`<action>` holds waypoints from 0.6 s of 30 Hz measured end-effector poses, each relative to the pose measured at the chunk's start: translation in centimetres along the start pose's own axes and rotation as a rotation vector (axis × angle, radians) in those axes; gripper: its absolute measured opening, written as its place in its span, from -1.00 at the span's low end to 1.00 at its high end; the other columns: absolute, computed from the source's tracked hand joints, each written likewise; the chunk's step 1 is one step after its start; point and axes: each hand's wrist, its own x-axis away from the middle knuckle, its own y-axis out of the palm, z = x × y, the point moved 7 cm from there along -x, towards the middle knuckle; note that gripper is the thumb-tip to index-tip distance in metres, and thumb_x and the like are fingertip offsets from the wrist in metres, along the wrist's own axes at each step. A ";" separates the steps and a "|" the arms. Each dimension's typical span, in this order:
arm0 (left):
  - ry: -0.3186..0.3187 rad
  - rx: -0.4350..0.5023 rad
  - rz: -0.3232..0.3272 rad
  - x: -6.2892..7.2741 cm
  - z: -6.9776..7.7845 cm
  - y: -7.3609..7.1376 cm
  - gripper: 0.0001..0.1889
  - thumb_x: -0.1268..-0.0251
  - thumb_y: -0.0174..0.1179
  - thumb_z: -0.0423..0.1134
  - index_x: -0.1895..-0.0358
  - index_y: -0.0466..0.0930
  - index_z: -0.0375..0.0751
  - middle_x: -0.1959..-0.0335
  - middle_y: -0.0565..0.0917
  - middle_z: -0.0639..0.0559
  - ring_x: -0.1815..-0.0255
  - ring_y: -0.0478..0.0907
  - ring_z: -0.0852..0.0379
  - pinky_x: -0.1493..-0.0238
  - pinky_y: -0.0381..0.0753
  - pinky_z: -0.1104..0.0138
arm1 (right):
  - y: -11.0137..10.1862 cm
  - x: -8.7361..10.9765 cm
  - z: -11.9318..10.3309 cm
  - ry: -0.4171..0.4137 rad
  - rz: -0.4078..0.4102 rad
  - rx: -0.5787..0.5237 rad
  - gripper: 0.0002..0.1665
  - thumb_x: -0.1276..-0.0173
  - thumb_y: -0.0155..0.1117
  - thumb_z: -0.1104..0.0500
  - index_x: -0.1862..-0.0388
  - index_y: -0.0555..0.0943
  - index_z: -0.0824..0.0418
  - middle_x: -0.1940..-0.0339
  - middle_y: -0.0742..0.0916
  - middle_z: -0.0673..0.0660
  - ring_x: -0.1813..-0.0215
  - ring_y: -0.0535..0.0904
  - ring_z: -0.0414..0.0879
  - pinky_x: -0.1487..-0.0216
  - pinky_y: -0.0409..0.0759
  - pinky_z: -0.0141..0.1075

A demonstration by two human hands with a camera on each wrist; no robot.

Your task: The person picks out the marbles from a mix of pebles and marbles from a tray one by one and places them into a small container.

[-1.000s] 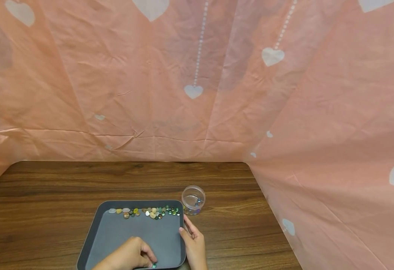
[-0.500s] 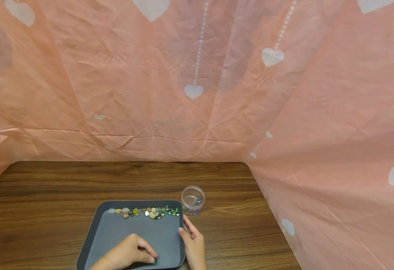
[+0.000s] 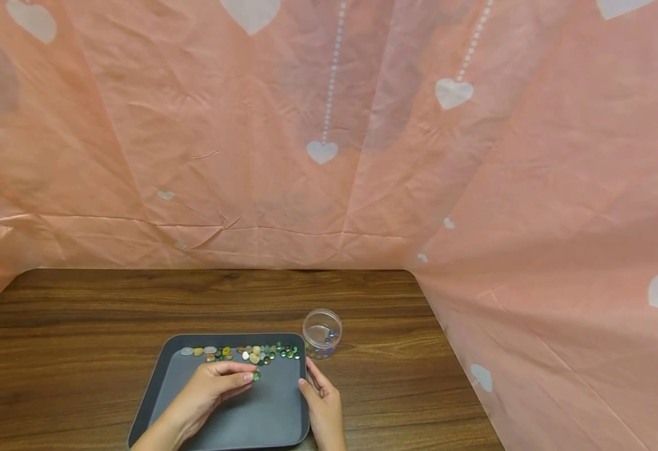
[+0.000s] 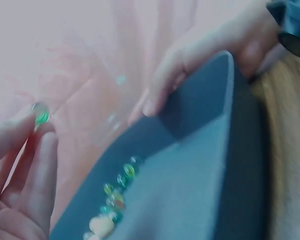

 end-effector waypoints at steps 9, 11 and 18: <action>0.044 0.042 0.071 -2.7 2.7 1.5 -0.63 -0.24 0.36 -0.31 -0.04 0.65 -0.49 0.13 0.78 -0.02 0.13 0.73 0.22 -0.02 0.68 0.34 | -0.2 -0.2 -0.3 -0.031 -0.006 0.006 -0.39 -0.41 0.23 0.23 -0.40 0.40 0.40 -0.41 0.47 0.37 -0.29 0.51 -0.23 -0.07 0.54 -0.54; 0.060 0.041 0.068 -3.6 3.1 2.3 -0.65 -0.24 0.35 -0.31 -0.03 0.66 -0.48 0.14 0.79 -0.02 0.15 0.73 0.24 0.00 0.68 0.34 | -0.2 -0.2 -0.3 -0.035 -0.012 0.006 -0.39 -0.42 0.23 0.24 -0.40 0.39 0.40 -0.41 0.47 0.37 -0.25 0.52 -0.29 -0.08 0.53 -0.55; 0.117 -0.027 0.066 -6.2 3.9 4.9 -0.67 -0.25 0.35 -0.30 0.00 0.68 -0.48 0.11 0.78 -0.14 0.17 0.74 0.22 -0.05 0.68 0.23 | 0.0 0.0 -0.1 -0.028 -0.029 -0.004 -0.40 -0.45 0.18 0.26 -0.40 0.37 0.43 -0.40 0.47 0.40 -0.33 0.50 -0.07 -0.07 0.54 -0.54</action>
